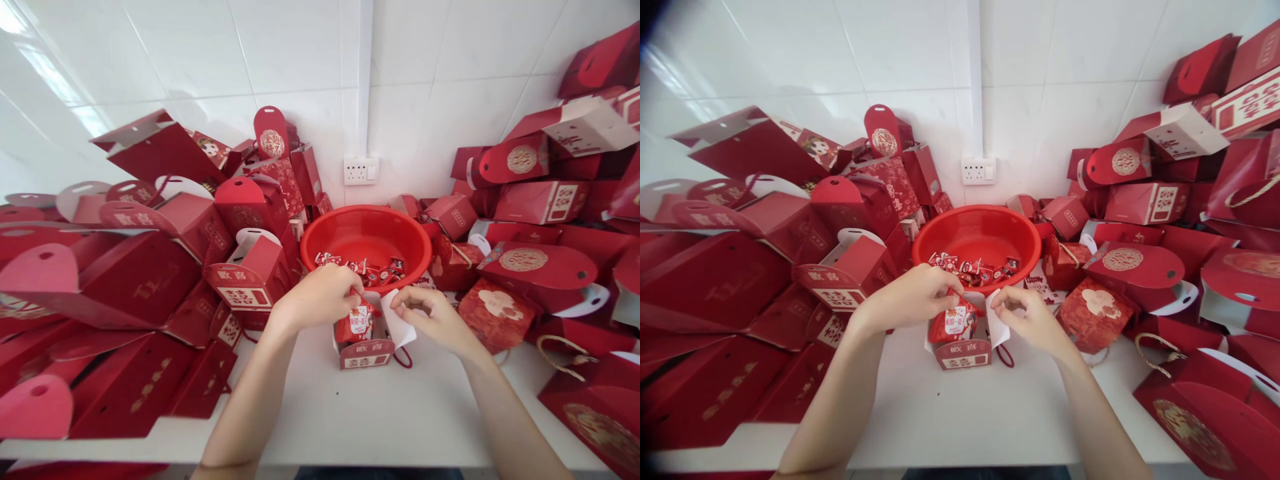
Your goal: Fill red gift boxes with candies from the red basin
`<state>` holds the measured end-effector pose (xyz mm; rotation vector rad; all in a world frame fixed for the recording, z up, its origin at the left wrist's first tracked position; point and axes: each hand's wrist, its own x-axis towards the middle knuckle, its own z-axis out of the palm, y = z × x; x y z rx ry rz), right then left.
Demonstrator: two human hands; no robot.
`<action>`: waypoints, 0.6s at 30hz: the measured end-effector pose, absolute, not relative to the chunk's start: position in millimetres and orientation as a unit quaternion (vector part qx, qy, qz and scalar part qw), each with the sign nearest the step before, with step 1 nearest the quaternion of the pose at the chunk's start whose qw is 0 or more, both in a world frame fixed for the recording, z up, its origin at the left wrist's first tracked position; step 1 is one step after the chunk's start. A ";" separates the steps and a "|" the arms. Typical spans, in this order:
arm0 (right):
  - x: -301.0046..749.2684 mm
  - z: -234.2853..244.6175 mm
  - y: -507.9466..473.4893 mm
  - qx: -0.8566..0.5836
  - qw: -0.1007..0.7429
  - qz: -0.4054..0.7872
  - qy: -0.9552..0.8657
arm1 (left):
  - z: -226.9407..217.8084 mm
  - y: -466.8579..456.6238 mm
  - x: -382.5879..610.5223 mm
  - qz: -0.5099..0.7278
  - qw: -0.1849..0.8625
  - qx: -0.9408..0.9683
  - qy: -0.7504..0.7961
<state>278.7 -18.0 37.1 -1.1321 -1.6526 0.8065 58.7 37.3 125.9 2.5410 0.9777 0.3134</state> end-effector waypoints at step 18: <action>279.2 32.2 -18.5 -0.473 0.462 0.318 -0.680 | 114.0 32.9 69.1 -0.007 0.176 0.910 0.375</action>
